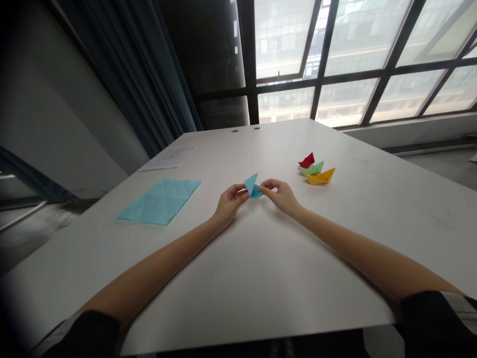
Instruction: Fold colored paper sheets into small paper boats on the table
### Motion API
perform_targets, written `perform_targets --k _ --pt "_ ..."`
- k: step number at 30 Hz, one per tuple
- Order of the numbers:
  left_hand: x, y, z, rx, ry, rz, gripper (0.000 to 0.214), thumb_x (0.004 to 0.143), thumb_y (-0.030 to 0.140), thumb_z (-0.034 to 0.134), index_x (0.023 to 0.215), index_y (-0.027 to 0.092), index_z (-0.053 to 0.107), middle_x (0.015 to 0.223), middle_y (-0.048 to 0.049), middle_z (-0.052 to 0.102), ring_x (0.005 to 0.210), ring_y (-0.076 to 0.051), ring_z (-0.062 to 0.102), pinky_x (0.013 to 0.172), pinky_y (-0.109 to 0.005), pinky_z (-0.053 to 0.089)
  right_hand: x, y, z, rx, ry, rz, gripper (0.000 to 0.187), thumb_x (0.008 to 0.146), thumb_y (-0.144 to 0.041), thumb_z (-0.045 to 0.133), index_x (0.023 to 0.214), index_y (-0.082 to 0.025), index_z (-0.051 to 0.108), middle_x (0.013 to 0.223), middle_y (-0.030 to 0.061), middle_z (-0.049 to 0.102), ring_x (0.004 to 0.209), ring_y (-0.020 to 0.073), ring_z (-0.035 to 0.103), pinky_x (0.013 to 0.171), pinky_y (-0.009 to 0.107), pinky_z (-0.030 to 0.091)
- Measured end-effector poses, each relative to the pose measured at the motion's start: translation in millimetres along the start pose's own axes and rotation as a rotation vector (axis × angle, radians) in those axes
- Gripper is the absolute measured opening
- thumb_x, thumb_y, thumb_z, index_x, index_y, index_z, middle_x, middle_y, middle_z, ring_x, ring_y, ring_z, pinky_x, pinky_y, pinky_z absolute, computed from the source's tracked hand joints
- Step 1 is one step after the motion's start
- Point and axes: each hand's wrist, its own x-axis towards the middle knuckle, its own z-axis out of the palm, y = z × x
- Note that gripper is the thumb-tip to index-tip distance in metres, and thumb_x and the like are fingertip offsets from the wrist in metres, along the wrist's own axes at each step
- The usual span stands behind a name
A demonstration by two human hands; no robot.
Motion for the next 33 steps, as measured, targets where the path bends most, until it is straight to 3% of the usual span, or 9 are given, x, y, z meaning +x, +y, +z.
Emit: perform_targets --k 8,13,17,22,28,33 --pt "-1 0 3.2 -0.073 -0.021 -0.006 0.035 0.058 0.024 0.075 0.081 0.016 0.050 0.083 -0.0004 0.063 0.080 -0.012 0.061 0.080 -0.030 0.045 -2 2 4 0.143 -0.057 0.063 0.025 0.072 -0.040 0.060 0.080 -0.016 0.058 0.071 0.0040 0.065 0.067 0.0161 0.059 0.063 0.029 0.045" --pt "0 -2 1.1 -0.096 0.036 -0.040 0.046 0.055 0.025 0.077 0.082 0.019 0.040 0.074 0.0031 0.063 0.069 -0.010 0.060 0.073 -0.027 0.046 -5 -4 4 0.003 -0.108 -0.012 0.024 0.073 -0.041 0.059 0.076 -0.017 0.061 0.074 0.0037 0.066 0.069 0.0163 0.059 0.061 0.027 0.042" --pt "1 -4 -1.0 -0.082 0.068 -0.043 0.046 0.055 0.025 0.077 0.081 0.019 0.040 0.069 0.0042 0.062 0.063 -0.010 0.059 0.066 -0.025 0.046 -6 -7 4 -0.133 -0.117 -0.046 0.023 0.074 -0.040 0.058 0.076 -0.018 0.065 0.075 0.0027 0.067 0.069 0.0155 0.057 0.060 0.027 0.040" --pt "2 -3 -1.5 -0.046 0.095 -0.062 0.045 0.055 0.030 0.075 0.083 0.019 0.041 0.068 0.0040 0.062 0.061 -0.011 0.059 0.062 -0.025 0.046 -7 -5 7 -0.142 -0.148 -0.046 0.025 0.073 -0.043 0.058 0.074 -0.019 0.065 0.072 0.0014 0.065 0.068 0.0150 0.056 0.062 0.028 0.040" --pt "0 1 1.4 -0.002 0.046 -0.070 0.041 0.054 0.028 0.076 0.083 0.017 0.050 0.074 0.0021 0.060 0.059 -0.008 0.057 0.057 -0.021 0.044 -4 2 10 0.140 -0.079 0.090 0.036 0.069 -0.047 0.062 0.088 -0.017 0.062 0.077 0.0039 0.065 0.070 0.0154 0.058 0.064 0.028 0.044" --pt "-4 4 2.2 0.045 0.016 -0.113 0.047 0.053 0.030 0.078 0.091 0.016 0.053 0.075 0.0003 0.061 0.059 -0.009 0.058 0.057 -0.021 0.044 -3 -5 9 0.254 -0.054 0.192 0.032 0.063 -0.046 0.066 0.075 -0.016 0.062 0.070 0.0034 0.065 0.065 0.0139 0.056 0.057 0.026 0.043"
